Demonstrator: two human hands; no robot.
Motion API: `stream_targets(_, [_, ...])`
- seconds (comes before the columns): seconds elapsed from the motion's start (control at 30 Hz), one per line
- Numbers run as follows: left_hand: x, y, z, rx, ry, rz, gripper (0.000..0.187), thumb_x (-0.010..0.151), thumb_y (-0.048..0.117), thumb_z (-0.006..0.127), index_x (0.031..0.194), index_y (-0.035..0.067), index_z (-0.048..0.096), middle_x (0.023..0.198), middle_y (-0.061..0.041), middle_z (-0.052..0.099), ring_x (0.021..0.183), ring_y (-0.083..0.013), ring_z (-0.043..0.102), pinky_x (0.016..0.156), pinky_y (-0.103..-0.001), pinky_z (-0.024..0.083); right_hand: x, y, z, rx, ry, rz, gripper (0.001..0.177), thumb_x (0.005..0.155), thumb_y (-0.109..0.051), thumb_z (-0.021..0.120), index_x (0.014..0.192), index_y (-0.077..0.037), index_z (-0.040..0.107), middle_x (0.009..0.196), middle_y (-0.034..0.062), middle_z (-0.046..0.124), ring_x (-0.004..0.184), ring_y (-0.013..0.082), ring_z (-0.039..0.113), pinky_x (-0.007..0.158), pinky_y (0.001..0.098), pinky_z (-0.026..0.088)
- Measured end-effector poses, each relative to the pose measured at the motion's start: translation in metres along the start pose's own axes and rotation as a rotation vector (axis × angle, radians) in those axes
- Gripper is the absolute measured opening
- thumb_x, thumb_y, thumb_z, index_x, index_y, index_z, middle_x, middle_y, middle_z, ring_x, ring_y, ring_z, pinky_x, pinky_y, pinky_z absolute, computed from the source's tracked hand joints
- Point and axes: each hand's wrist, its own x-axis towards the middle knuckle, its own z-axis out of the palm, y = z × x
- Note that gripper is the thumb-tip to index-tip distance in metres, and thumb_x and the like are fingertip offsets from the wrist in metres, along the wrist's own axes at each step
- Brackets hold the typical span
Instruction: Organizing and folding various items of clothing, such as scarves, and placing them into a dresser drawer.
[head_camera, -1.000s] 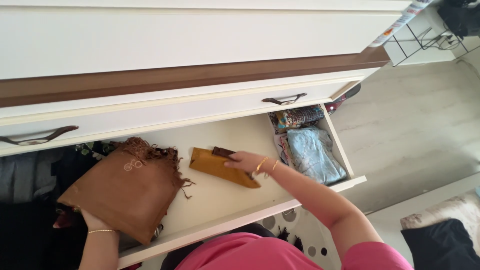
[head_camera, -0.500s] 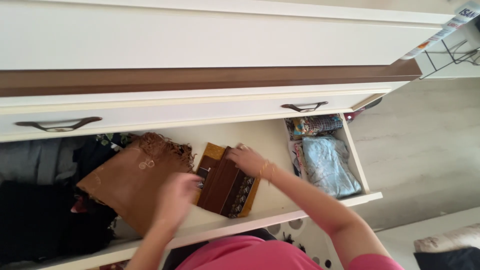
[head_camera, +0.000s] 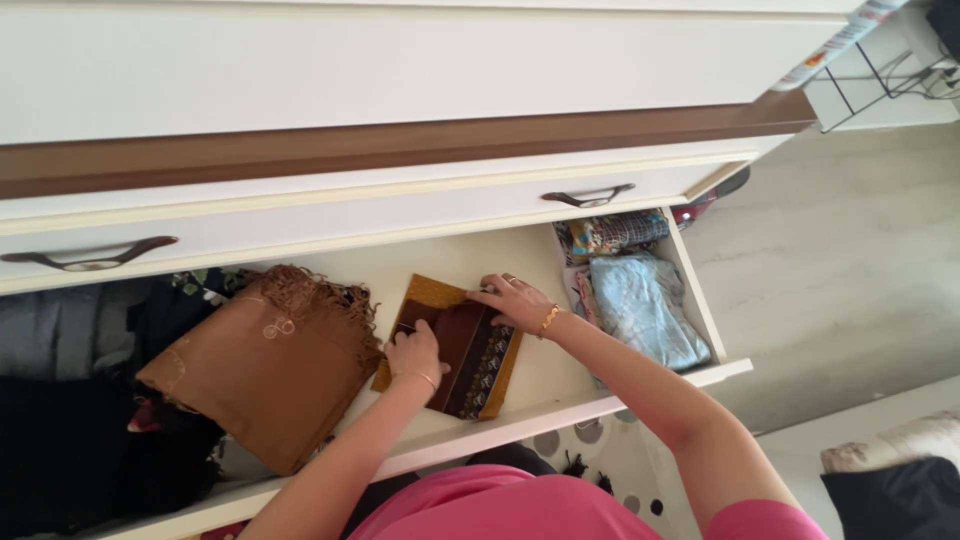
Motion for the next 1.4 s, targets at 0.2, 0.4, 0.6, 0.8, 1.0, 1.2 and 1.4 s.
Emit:
stream_targets(0.2, [-0.043,0.01,-0.038,0.184,0.12,-0.091,0.093,0.071,0.055,0.09,0.13,-0.001,0.044,0.129,-0.018,0.058,0.121,-0.0336,0.053,0.083,-0.05,0.051,0.014,0.0,0.0,0.137,0.058,-0.004,0.059,0.077,-0.023,0.085,0.13,-0.015,0.06,0.109,0.0049,0.064,0.114,0.0322,0.056,0.104,0.0442,0.048])
stream_targets(0.4, [-0.028,0.0,-0.014,0.108,-0.053,-0.067,0.061,0.082,0.045,0.083,0.127,0.009,0.061,0.12,-0.009,0.071,0.12,-0.0295,0.063,0.093,-0.05,0.05,0.037,0.004,0.005,0.107,0.098,-0.101,0.021,0.083,-0.02,0.079,0.102,-0.015,0.071,0.108,0.0067,0.066,0.113,0.0307,0.058,0.103,0.0427,0.049])
stream_targets(0.6, [-0.044,-0.019,-0.032,-0.081,-0.102,-0.038,0.039,0.093,0.037,0.073,0.119,0.009,0.067,0.119,-0.014,0.069,0.113,-0.0335,0.066,0.096,-0.05,0.053,0.048,0.015,-0.028,0.449,-0.134,-0.031,0.025,0.096,-0.024,0.069,0.116,-0.009,0.066,0.111,0.0131,0.07,0.105,0.0312,0.066,0.094,0.0441,0.052])
stream_targets(0.8, [-0.045,-0.075,-0.039,-0.053,0.077,-0.117,0.034,0.092,0.036,0.072,0.112,0.009,0.072,0.116,-0.015,0.072,0.107,-0.0337,0.071,0.092,-0.043,0.058,0.118,-0.018,0.004,0.583,0.025,0.075,0.028,0.097,-0.028,0.068,0.118,-0.01,0.066,0.111,0.0121,0.073,0.101,0.0278,0.071,0.09,0.0418,0.058])
stream_targets(1.0, [-0.039,-0.077,-0.037,-0.062,0.113,-0.179,0.063,0.082,0.035,0.083,0.128,0.003,0.055,0.117,-0.019,0.069,0.109,-0.0349,0.069,0.089,-0.044,0.059,0.112,-0.037,0.012,0.235,-0.087,0.468,0.065,0.079,-0.041,0.087,0.128,-0.009,0.058,0.125,0.0108,0.062,0.122,0.0284,0.056,0.105,0.0444,0.043])
stream_targets(1.2, [-0.032,-0.048,-0.023,0.117,0.269,0.089,0.033,0.1,0.03,0.071,0.125,0.01,0.061,0.135,-0.011,0.059,0.132,-0.0308,0.055,0.103,-0.048,0.054,0.068,-0.034,0.005,0.232,-0.279,0.685,0.075,0.066,-0.047,0.091,0.124,-0.008,0.063,0.123,0.0134,0.068,0.126,0.0304,0.056,0.109,0.0431,0.046])
stream_targets(1.4, [0.05,-0.021,-0.072,0.234,0.576,0.727,0.103,0.056,0.04,0.087,0.146,0.006,0.053,0.153,-0.015,0.047,0.144,-0.0329,0.046,0.109,-0.061,0.036,0.067,0.02,0.067,0.345,-0.006,0.093,0.056,0.064,-0.023,0.085,0.113,-0.003,0.07,0.11,0.0224,0.066,0.102,0.0401,0.064,0.093,0.0451,0.052])
